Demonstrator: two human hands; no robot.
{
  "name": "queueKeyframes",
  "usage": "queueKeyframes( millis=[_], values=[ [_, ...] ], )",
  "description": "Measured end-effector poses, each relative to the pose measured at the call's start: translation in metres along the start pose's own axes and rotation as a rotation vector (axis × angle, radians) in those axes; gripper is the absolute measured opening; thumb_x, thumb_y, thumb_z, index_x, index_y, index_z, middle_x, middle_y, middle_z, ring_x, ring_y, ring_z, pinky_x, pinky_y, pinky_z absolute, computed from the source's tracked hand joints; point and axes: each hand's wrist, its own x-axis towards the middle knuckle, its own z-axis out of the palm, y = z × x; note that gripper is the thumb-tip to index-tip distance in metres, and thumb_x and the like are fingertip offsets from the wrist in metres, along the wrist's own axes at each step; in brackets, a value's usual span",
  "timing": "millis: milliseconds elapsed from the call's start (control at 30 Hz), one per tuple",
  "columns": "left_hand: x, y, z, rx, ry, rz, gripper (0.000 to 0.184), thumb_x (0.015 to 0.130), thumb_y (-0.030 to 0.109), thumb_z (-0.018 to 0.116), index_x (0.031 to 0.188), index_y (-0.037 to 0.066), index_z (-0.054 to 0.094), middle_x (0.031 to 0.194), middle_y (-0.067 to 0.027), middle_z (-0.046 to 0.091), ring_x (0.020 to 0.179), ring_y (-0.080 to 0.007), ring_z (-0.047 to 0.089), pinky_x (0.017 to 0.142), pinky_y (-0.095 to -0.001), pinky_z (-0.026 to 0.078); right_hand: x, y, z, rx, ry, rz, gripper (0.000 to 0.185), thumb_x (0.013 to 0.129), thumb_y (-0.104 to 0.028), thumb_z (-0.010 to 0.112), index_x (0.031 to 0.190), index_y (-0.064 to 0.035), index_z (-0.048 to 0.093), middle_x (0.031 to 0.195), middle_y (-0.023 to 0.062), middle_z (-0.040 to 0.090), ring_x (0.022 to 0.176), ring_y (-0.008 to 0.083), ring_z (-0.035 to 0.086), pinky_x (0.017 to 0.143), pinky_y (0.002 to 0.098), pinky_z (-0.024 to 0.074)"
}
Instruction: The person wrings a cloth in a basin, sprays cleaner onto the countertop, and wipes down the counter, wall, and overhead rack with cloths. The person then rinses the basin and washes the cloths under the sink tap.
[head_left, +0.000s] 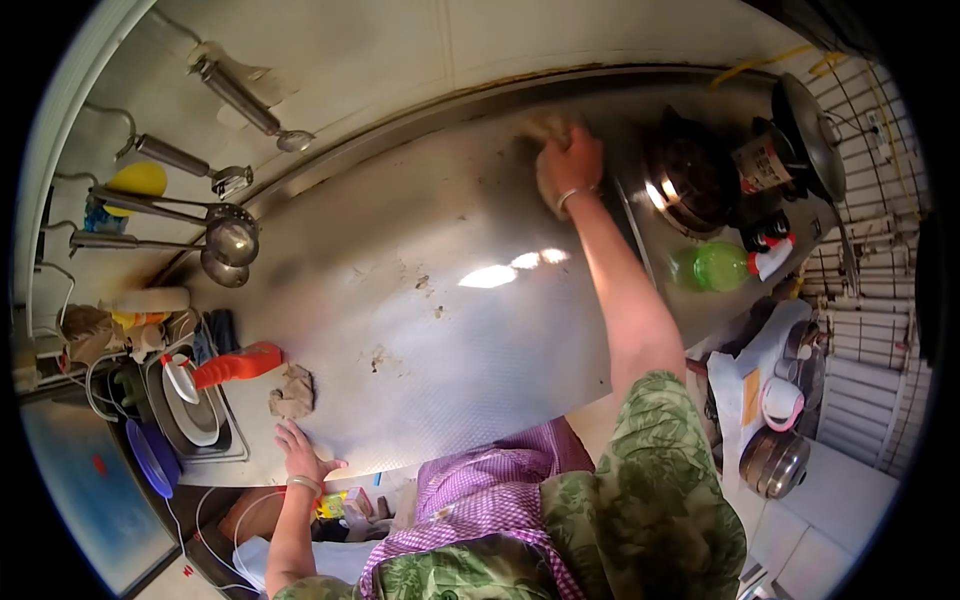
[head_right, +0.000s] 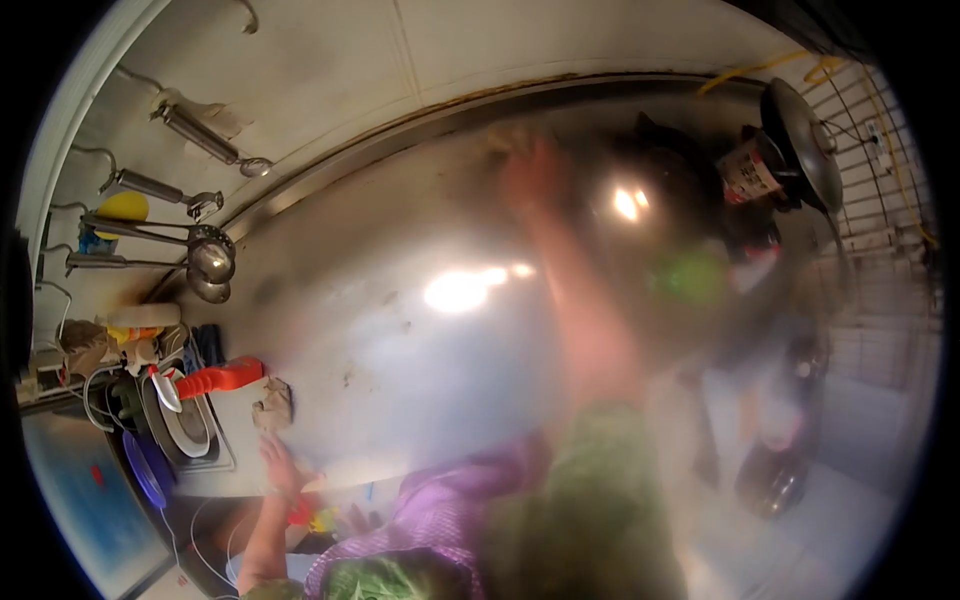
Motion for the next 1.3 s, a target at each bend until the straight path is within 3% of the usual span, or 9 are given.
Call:
queueKeyframes(
  millis=[133, 233, 367, 467, 533, 600, 733, 900, 1300],
  values=[
    [0.007, 0.006, -0.002, 0.054, -0.032, -0.045, 0.163, 0.04, 0.06, 0.09, 0.151, -0.006, -0.009, 0.155, -0.0392, 0.003, 0.142, -0.0578, 0.013, 0.108, -0.0495, 0.042, 0.056, 0.045, 0.072, -0.32, 0.262, -0.213, 0.036, 0.088, -0.02, 0.06, 0.117, 0.0004, 0.063, 0.121, 0.0256, 0.062, 0.115, 0.037, 0.06, 0.099, 0.0459, 0.0485],
    [0.001, 0.004, -0.01, 0.076, -0.027, -0.034, 0.163, 0.039, 0.061, 0.09, 0.151, -0.009, -0.006, 0.154, -0.0404, 0.004, 0.141, -0.0581, 0.013, 0.106, -0.0494, 0.044, 0.065, 0.024, 0.1, -0.454, -0.165, -0.017, 0.043, 0.078, -0.031, 0.074, 0.114, -0.0071, 0.067, 0.116, 0.0171, 0.065, 0.108, 0.0381, 0.058, 0.09, 0.0458, 0.0514],
    [0.001, 0.017, -0.025, 0.076, -0.049, -0.043, 0.164, 0.037, 0.062, 0.089, 0.15, -0.009, -0.005, 0.153, -0.042, 0.004, 0.142, -0.0577, 0.012, 0.101, -0.0484, 0.048, -0.007, -0.014, 0.134, -0.488, -0.317, -0.55, 0.024, 0.076, -0.02, 0.069, 0.098, -0.0083, 0.066, 0.107, 0.0139, 0.066, 0.097, 0.0376, 0.061, 0.079, 0.0474, 0.0535],
    [0.002, 0.021, -0.036, 0.047, -0.07, -0.064, 0.164, 0.037, 0.063, 0.089, 0.15, -0.01, -0.006, 0.153, -0.0421, 0.005, 0.142, -0.0575, 0.011, 0.1, -0.0481, 0.049, -0.095, -0.075, 0.127, -0.228, -0.575, -0.496, 0.023, 0.073, -0.01, 0.062, 0.096, -0.0102, 0.064, 0.098, 0.0094, 0.065, 0.099, 0.0324, 0.06, 0.081, 0.0466, 0.052],
    [-0.003, 0.018, -0.031, 0.055, -0.049, -0.051, 0.165, 0.036, 0.063, 0.089, 0.15, -0.01, -0.006, 0.153, -0.0421, 0.005, 0.142, -0.0574, 0.011, 0.1, -0.048, 0.05, -0.125, -0.056, 0.139, -0.033, -0.563, -0.931, 0.029, 0.077, -0.012, 0.063, 0.106, -0.0118, 0.066, 0.104, 0.0075, 0.066, 0.104, 0.0305, 0.058, 0.083, 0.0457, 0.0518],
    [0.001, 0.01, -0.016, 0.094, 0.007, -0.005, 0.166, 0.036, 0.064, 0.089, 0.15, -0.01, -0.007, 0.153, -0.0421, 0.005, 0.142, -0.0574, 0.011, 0.101, -0.048, 0.049, -0.112, -0.066, 0.121, 0.003, -0.784, -0.554, 0.03, 0.078, -0.014, 0.065, 0.108, -0.0109, 0.067, 0.102, 0.0091, 0.067, 0.095, 0.0324, 0.06, 0.082, 0.0442, 0.0518],
    [0.0, 0.019, -0.033, 0.047, -0.066, -0.065, 0.166, 0.036, 0.065, 0.088, 0.15, -0.01, -0.006, 0.153, -0.0423, 0.004, 0.142, -0.0574, 0.011, 0.1, -0.047, 0.05, -0.013, -0.01, 0.117, 0.124, -0.204, -0.091, 0.031, 0.082, -0.021, 0.067, 0.109, -0.0051, 0.065, 0.092, 0.0157, 0.069, 0.084, 0.0364, 0.065, 0.08, 0.0421, 0.0513],
    [0.001, 0.017, -0.033, 0.021, -0.081, -0.064, 0.164, 0.036, 0.066, 0.088, 0.15, -0.011, -0.002, 0.152, -0.0428, 0.003, 0.142, -0.058, 0.01, 0.099, -0.0447, 0.052, 0.137, 0.015, 0.091, -0.179, 0.222, 0.204, 0.04, 0.086, -0.025, 0.062, 0.121, -0.0055, 0.062, 0.126, 0.0203, 0.06, 0.119, 0.041, 0.055, 0.094, 0.0482, 0.0496],
    [0.004, 0.021, -0.051, -0.024, -0.15, -0.099, 0.159, 0.04, 0.065, 0.087, 0.15, -0.012, 0.004, 0.151, -0.0451, 0.004, 0.14, -0.0619, 0.009, 0.105, -0.0461, 0.045, -0.035, -0.171, 0.239, -0.408, -0.12, -0.562, 0.033, 0.078, -0.018, 0.07, 0.109, -0.005, 0.063, 0.115, 0.0091, 0.057, 0.11, 0.0316, 0.053, 0.085, 0.0439, 0.0515]
  ],
)
